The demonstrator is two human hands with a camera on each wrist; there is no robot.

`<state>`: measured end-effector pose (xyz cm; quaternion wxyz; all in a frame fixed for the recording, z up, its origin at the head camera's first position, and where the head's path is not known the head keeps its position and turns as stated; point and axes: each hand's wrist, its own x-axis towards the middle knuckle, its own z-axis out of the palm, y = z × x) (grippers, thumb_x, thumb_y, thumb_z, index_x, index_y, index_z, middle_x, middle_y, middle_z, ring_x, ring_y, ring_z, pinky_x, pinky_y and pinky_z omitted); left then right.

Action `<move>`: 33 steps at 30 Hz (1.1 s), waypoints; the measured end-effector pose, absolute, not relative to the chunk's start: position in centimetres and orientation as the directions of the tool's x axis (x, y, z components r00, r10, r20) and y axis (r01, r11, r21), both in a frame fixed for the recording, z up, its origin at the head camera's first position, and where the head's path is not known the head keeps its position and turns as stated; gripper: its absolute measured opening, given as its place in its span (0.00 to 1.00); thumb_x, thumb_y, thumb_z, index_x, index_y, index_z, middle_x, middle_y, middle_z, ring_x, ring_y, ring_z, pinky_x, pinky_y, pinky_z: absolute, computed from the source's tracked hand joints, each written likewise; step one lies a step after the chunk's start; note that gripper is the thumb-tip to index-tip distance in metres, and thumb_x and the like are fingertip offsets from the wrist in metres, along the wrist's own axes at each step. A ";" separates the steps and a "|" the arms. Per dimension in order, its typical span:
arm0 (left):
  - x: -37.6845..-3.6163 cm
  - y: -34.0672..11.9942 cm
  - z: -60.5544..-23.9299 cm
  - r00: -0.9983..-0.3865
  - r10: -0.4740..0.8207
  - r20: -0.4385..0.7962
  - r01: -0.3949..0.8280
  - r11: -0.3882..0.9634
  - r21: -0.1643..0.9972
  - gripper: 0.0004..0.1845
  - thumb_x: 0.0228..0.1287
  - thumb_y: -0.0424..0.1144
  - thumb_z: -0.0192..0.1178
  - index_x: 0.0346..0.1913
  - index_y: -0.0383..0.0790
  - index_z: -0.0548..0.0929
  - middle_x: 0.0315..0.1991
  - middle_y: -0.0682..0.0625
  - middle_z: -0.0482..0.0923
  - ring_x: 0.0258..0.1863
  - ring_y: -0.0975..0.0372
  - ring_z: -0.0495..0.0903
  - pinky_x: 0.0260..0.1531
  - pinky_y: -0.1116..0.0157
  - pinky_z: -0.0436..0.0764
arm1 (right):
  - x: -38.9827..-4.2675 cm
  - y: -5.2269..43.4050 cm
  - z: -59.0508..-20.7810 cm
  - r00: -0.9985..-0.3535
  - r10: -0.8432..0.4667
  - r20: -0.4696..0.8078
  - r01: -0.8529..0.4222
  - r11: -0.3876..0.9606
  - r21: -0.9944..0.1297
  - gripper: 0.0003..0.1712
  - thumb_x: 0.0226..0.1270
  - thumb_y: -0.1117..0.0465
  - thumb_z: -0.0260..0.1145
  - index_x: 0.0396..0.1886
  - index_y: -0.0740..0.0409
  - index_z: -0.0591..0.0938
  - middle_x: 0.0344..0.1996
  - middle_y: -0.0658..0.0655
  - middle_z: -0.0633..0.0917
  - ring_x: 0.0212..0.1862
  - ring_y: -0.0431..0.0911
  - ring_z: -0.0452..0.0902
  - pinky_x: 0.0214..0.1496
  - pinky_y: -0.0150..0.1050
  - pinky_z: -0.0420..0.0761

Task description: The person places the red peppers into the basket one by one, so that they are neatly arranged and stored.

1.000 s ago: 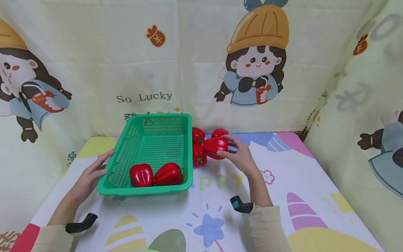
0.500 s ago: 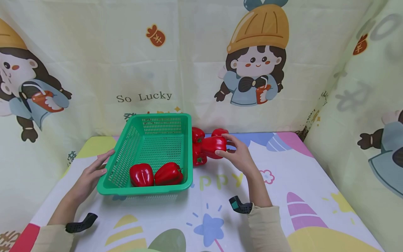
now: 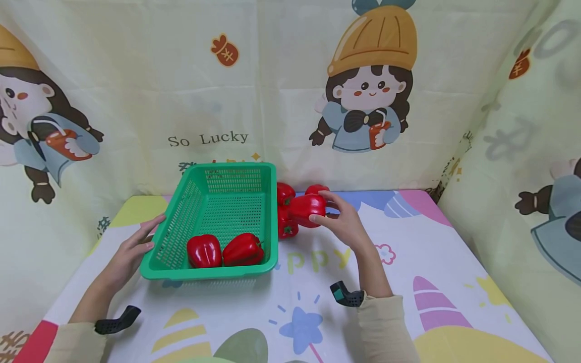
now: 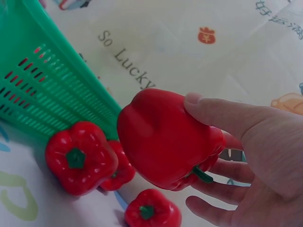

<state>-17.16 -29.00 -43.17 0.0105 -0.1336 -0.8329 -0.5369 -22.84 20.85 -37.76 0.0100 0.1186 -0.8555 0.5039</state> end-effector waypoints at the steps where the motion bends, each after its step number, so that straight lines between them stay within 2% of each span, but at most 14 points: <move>1: -17.2 -29.0 -43.2 -0.964 0.212 0.161 0.234 0.388 0.892 0.28 0.76 0.44 0.40 0.76 0.54 0.54 0.78 0.57 0.48 0.61 0.75 0.61 0.57 0.56 0.67 | -22.8 20.8 -37.7 -0.971 -0.194 0.137 -0.214 0.463 -0.860 0.43 0.57 0.50 0.73 0.72 0.46 0.65 0.67 0.58 0.71 0.63 0.57 0.71 0.55 0.52 0.80; 14: -17.3 -29.1 -43.3 -0.959 0.222 0.177 0.251 0.371 0.894 0.28 0.77 0.43 0.40 0.76 0.51 0.55 0.77 0.57 0.49 0.60 0.77 0.63 0.52 0.75 0.68 | -22.7 20.5 -37.0 -0.967 -0.203 0.154 -0.232 0.451 -0.862 0.43 0.57 0.51 0.73 0.71 0.46 0.66 0.66 0.56 0.72 0.61 0.57 0.73 0.54 0.52 0.81; 21: -17.2 -29.1 -43.2 -0.957 0.224 0.183 0.256 0.362 0.896 0.28 0.77 0.43 0.40 0.76 0.50 0.54 0.77 0.57 0.49 0.60 0.78 0.63 0.51 0.79 0.68 | -22.7 20.3 -36.8 -0.963 -0.212 0.165 -0.244 0.437 -0.866 0.42 0.58 0.51 0.72 0.71 0.47 0.66 0.66 0.56 0.71 0.62 0.57 0.73 0.54 0.52 0.81; 33: -17.2 -29.1 -43.3 -0.953 0.232 0.195 0.268 0.347 0.899 0.28 0.76 0.41 0.40 0.76 0.50 0.54 0.77 0.58 0.50 0.60 0.77 0.64 0.51 0.79 0.69 | -22.9 19.8 -36.3 -0.953 -0.233 0.192 -0.277 0.421 -0.864 0.40 0.58 0.52 0.72 0.70 0.46 0.68 0.64 0.54 0.73 0.62 0.55 0.72 0.54 0.51 0.81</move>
